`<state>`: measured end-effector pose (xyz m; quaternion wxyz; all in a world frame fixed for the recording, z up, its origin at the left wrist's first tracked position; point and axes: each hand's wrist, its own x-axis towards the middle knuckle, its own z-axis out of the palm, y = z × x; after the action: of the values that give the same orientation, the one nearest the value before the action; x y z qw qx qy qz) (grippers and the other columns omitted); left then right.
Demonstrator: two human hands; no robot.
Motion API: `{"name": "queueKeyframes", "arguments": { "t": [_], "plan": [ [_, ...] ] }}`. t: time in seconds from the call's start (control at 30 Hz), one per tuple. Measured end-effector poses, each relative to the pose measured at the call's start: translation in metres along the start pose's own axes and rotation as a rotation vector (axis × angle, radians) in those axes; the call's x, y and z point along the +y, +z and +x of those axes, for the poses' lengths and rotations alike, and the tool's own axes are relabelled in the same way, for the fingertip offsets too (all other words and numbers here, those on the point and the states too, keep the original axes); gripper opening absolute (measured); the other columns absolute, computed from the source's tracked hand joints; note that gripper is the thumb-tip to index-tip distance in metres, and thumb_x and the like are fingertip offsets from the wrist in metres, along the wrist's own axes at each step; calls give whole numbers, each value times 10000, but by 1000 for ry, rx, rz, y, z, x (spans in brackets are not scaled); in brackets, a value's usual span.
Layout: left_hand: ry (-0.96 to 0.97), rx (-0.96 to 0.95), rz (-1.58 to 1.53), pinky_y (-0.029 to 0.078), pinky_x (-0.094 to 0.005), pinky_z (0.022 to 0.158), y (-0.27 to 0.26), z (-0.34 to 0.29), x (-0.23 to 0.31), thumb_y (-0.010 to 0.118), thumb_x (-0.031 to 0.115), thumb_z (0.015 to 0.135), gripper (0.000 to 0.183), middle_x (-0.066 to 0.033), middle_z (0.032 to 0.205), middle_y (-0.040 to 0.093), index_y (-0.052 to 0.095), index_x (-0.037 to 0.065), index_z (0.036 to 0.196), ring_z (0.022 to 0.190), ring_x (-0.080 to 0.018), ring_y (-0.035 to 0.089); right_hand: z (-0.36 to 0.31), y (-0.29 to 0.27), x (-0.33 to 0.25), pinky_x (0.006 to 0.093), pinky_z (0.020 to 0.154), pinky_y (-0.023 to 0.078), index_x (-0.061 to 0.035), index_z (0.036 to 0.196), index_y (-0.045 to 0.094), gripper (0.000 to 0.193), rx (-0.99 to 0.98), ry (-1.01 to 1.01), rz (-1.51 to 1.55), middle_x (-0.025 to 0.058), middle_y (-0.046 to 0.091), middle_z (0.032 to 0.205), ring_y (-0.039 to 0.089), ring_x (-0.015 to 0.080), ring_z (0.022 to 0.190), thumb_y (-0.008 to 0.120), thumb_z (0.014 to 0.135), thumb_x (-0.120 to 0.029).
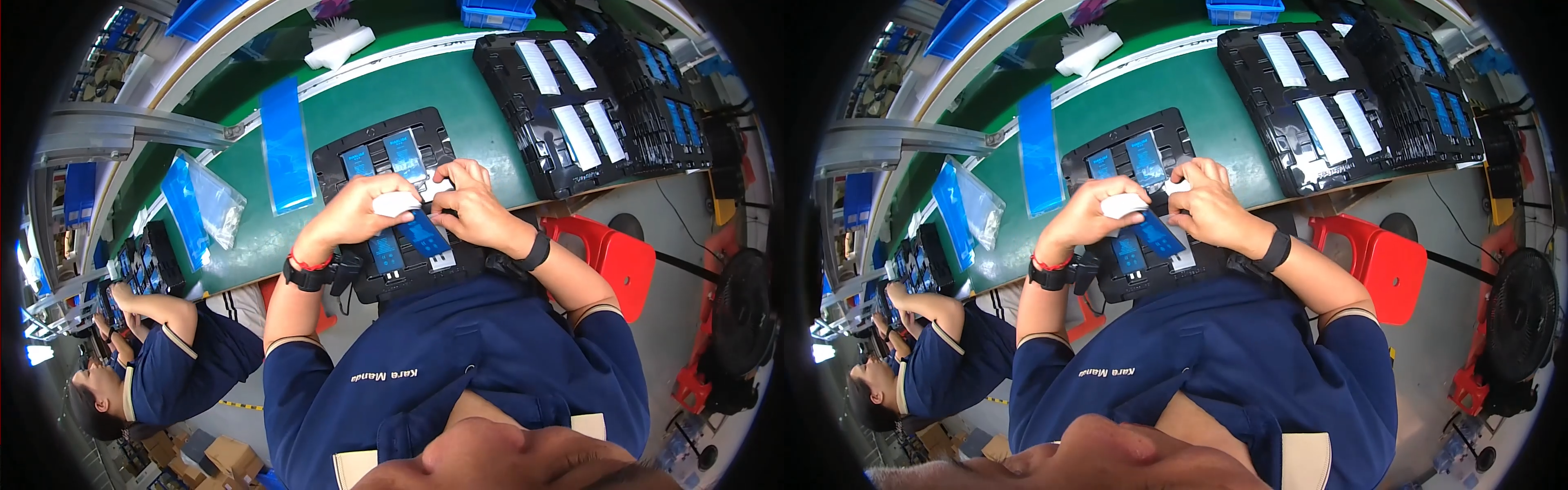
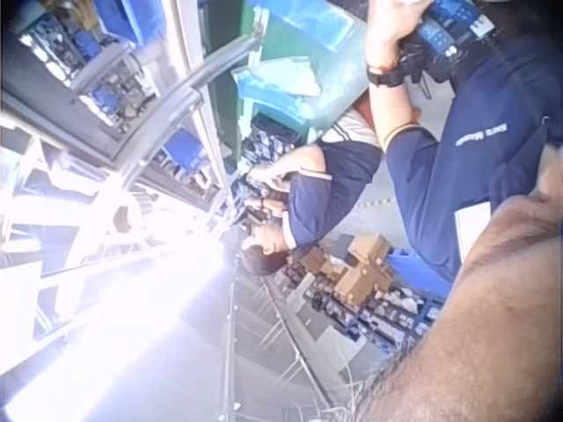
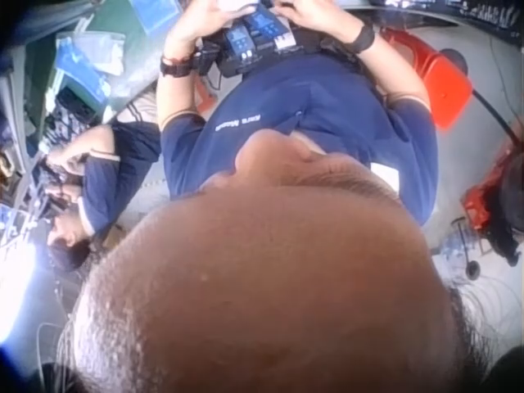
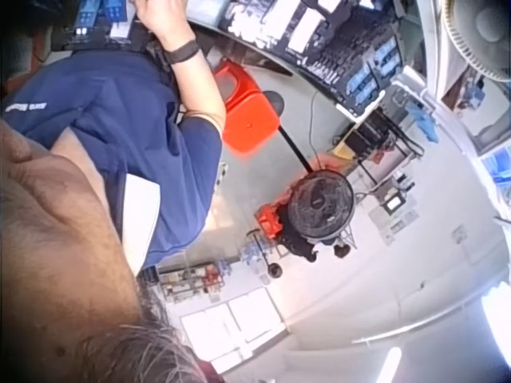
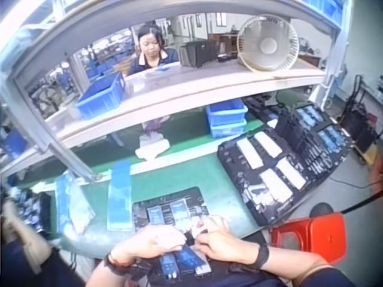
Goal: Assembling small white components into a black plastic carrier tray in an industrial production setting.
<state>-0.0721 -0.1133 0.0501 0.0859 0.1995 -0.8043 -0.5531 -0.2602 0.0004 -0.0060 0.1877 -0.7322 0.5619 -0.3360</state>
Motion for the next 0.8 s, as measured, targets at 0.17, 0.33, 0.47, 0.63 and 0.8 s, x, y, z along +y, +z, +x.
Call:
{"name": "queueKeyframes", "arguments": {
  "t": [0.17,0.33,0.47,0.63,0.8],
  "plan": [
    [-81,-79,57,480,-258,700,19,4,-5,718,80,774,189,-37,834,661,641,58,945,773,-112,617,-1,2,0,434,931,297,-101,685,668,104,38,21,-1,83,510,1074,401,304,1117,753,646,-147],
    [31,-98,92,492,-289,698,24,9,-13,681,10,747,191,-72,841,675,646,44,932,799,-182,654,-4,4,4,434,929,298,-95,687,672,100,44,16,7,87,513,1087,401,309,1118,749,628,-123],
    [2,-106,122,495,-301,710,29,15,-19,652,-26,719,212,-80,838,673,656,36,922,792,-219,655,-3,4,7,441,930,297,-80,699,664,105,38,14,1,90,513,1090,398,318,1124,734,622,-91],
    [37,-58,139,495,-313,699,32,20,-29,659,-20,712,223,-87,837,663,680,43,925,780,-235,646,2,1,11,422,918,324,-60,864,635,219,57,32,11,105,511,1093,425,316,1104,710,659,-67],
    [169,226,371,496,-353,699,36,0,-28,678,-25,665,275,-123,828,628,700,41,931,785,-276,618,8,-23,-2,392,856,376,-47,903,591,235,16,-24,71,122,535,1031,499,319,986,695,694,-73]
  ]
}}
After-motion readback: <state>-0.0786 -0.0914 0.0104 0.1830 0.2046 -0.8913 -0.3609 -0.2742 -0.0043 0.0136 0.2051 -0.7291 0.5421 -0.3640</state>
